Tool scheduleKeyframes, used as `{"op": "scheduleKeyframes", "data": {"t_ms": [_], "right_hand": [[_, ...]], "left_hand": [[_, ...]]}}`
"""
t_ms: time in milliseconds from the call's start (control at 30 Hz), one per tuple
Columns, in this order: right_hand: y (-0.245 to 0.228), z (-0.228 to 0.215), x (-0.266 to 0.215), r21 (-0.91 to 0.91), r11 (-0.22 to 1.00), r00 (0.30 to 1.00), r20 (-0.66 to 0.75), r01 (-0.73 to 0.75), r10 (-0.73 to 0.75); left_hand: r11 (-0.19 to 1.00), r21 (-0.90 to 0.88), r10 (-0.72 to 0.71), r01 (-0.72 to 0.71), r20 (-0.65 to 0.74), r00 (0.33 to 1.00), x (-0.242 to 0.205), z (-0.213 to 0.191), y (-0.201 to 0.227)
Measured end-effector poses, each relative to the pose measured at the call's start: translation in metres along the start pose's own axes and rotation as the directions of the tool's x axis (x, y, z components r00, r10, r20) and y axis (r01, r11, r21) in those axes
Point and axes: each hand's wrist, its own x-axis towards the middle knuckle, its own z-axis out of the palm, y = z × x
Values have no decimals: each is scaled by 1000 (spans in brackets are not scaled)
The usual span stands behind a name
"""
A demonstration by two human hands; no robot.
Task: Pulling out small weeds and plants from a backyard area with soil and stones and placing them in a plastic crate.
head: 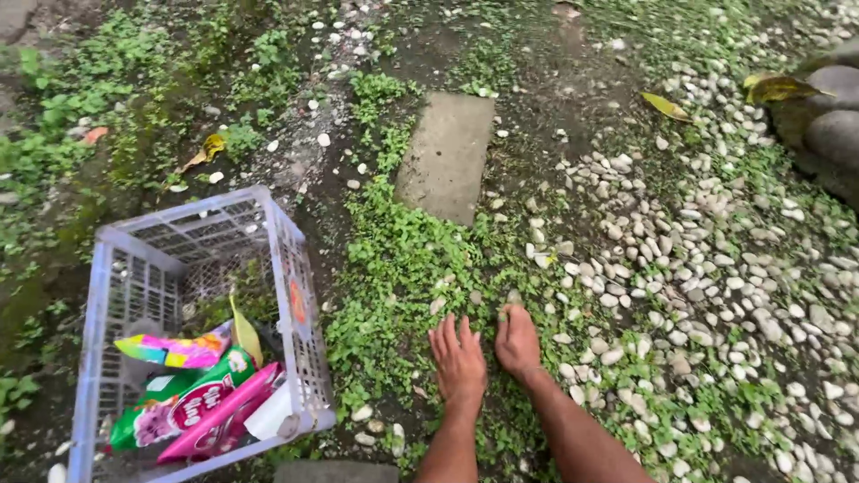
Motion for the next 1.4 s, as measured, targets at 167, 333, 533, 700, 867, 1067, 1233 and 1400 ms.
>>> {"op": "scheduleKeyframes", "data": {"t_ms": [167,333,533,700,867,1067,1233,1400], "right_hand": [[8,-2,2,48,996,996,66,-69,66],[23,-9,33,8,971,908,358,-237,219],[22,-42,43,-225,963,827,506,-149,246],[31,-66,32,-243,969,888,454,51,67],[61,-35,11,-103,995,945,327,9,25],[37,-20,-3,-11,954,903,328,298,-278],[51,0,-7,60,974,945,234,219,-227],[50,-1,-21,144,984,982,145,102,-123]], "left_hand": [[999,31,-27,25,57,998,1,2,4],[996,9,-83,84,275,958,5,-23,10],[992,-27,-120,123,112,987,-3,-4,7],[988,-74,-111,134,257,960,-6,-31,12],[999,-24,-23,28,189,982,-15,-16,8],[995,57,-101,86,382,919,-2,-42,26],[987,147,-122,64,432,894,-2,-29,22],[993,116,-50,14,315,948,-12,-9,10]]}}
